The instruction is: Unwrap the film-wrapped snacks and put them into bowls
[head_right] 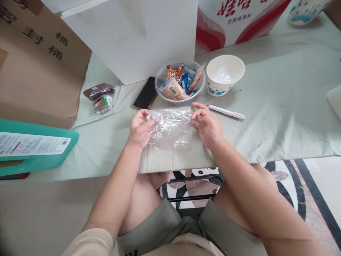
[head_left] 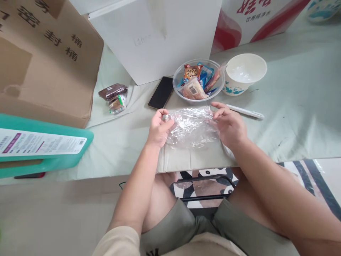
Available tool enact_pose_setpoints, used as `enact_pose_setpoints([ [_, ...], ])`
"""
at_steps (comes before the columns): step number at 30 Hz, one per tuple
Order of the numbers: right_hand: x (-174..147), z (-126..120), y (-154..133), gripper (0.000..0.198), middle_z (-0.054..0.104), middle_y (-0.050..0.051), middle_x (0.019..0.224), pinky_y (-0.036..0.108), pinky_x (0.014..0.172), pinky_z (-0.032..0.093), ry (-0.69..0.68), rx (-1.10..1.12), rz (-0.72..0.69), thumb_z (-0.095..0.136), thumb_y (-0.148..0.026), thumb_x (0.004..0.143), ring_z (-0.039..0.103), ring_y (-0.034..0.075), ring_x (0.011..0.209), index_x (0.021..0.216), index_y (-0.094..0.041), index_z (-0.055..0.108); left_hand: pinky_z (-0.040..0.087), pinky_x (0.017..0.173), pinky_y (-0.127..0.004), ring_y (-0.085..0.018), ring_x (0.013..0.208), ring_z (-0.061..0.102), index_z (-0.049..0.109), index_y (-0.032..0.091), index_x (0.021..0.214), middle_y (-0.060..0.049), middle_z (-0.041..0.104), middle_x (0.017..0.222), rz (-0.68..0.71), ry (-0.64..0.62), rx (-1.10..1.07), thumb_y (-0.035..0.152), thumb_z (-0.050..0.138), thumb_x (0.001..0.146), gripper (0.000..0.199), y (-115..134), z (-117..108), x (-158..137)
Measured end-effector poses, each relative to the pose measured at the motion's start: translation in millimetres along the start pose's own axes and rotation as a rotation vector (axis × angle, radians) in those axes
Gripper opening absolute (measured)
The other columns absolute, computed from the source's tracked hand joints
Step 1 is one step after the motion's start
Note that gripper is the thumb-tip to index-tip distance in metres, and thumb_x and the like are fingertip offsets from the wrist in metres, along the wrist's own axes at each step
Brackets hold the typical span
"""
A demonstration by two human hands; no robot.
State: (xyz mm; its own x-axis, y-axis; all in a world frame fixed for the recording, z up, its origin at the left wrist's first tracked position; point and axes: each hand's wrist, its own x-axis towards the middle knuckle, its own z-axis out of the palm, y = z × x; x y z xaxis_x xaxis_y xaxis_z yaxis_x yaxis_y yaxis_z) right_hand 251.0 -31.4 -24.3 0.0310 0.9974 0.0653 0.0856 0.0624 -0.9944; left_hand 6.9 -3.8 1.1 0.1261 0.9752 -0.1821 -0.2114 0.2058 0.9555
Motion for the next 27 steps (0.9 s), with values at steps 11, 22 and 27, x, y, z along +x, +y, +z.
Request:
enact_pose_setpoints([
  [11, -1.5, 10.0, 8.8, 0.082, 0.058, 0.015, 0.136, 0.046, 0.091, 0.057, -0.087, -0.035, 0.029, 0.065, -0.042, 0.088, 0.067, 0.027, 0.111, 0.154, -0.034, 0.017, 0.056, 0.064, -0.024, -0.017, 0.096, 0.07, 0.042, 0.037, 0.113, 0.002, 0.059, 0.12, 0.008, -0.07, -0.031, 0.02, 0.077, 0.058, 0.068, 5.0, 1.0, -5.7],
  [22, -4.3, 19.0, -22.8, 0.026, 0.073, 0.006, 0.096, 0.041, 0.085, 0.057, -0.115, 0.347, 0.304, 0.071, -0.046, 0.078, 0.07, 0.023, 0.09, 0.089, -0.024, 0.061, 0.061, 0.078, -0.037, -0.026, 0.098, 0.074, 0.061, 0.023, 0.109, -0.008, 0.075, 0.106, -0.175, -0.091, -0.073, 0.055, 0.075, 0.071, 0.052, 6.9, -2.8, -3.7],
  [27, -2.9, 19.2, -25.6, 0.046, 0.073, 0.003, 0.097, 0.042, 0.083, 0.057, -0.024, 0.49, 0.402, 0.071, -0.062, 0.076, 0.072, 0.024, 0.092, 0.103, -0.028, 0.057, 0.059, 0.07, -0.028, -0.019, 0.076, 0.075, 0.064, 0.017, 0.095, -0.006, 0.077, 0.087, -0.296, -0.108, -0.022, 0.038, 0.093, 0.054, 0.055, 4.8, 5.4, -4.2],
])
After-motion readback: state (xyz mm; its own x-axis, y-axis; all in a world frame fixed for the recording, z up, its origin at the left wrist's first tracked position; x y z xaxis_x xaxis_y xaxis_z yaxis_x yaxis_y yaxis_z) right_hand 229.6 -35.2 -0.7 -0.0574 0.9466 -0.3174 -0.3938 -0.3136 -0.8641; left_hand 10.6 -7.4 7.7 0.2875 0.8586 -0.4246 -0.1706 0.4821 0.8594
